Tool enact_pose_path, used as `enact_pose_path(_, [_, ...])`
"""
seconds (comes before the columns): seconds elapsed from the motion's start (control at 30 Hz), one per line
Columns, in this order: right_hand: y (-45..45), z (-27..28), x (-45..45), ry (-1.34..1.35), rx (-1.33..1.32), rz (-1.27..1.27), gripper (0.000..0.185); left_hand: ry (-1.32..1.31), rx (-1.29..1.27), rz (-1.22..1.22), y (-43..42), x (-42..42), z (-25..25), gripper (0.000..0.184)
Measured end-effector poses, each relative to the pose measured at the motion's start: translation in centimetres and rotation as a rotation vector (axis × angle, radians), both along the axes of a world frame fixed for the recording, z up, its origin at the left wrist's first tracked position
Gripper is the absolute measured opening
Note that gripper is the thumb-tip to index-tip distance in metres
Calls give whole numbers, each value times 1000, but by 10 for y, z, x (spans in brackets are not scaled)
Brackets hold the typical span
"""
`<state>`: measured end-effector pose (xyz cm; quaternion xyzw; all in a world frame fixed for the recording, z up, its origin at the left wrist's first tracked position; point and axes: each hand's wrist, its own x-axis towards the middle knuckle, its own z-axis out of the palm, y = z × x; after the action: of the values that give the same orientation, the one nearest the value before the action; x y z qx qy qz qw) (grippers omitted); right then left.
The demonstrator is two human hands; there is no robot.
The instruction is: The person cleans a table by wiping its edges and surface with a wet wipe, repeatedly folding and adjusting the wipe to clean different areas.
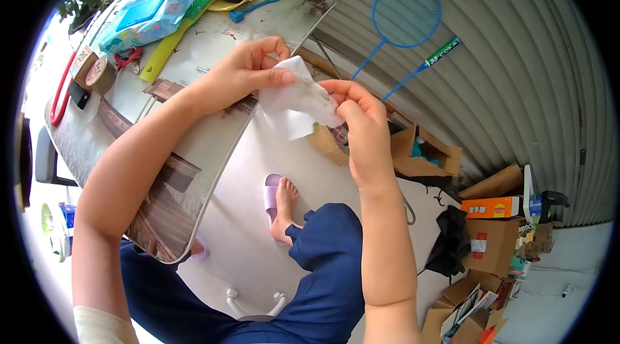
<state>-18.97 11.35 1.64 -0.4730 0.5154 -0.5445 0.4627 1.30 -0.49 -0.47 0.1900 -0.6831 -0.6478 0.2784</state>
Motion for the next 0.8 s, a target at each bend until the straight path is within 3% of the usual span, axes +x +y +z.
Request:
enact_pose_path(0.13, [-2, -1, 9, -183, 18, 11, 32, -11, -55, 89, 3, -4, -2, 24])
enact_pose_path(0.27, [-10, -6, 22, -107, -35, 32, 35, -57, -77, 45, 6, -2, 2, 26])
enact_pose_path(0.37, [-12, -9, 28, -202, 54, 45, 29, -97, -153, 52, 8, -2, 6, 31])
enact_pose_path(0.47, [-15, -18, 27, -132, -3, 94, 19, -104, -151, 78, 13, -1, 11, 43])
enact_pose_path(0.53, [-16, -19, 27, -129, -79, -2, 14, -29, -130, 26, 9, -2, 6, 53])
enact_pose_path(0.67, [-19, -21, 13, 26, -186, -3, 9, 29, 19, 13, 6, -3, 4, 49])
enact_pose_path(0.8, [-16, -19, 9, 270, -350, 6, 7, 9, -24, 31, 1, -1, -1, 25])
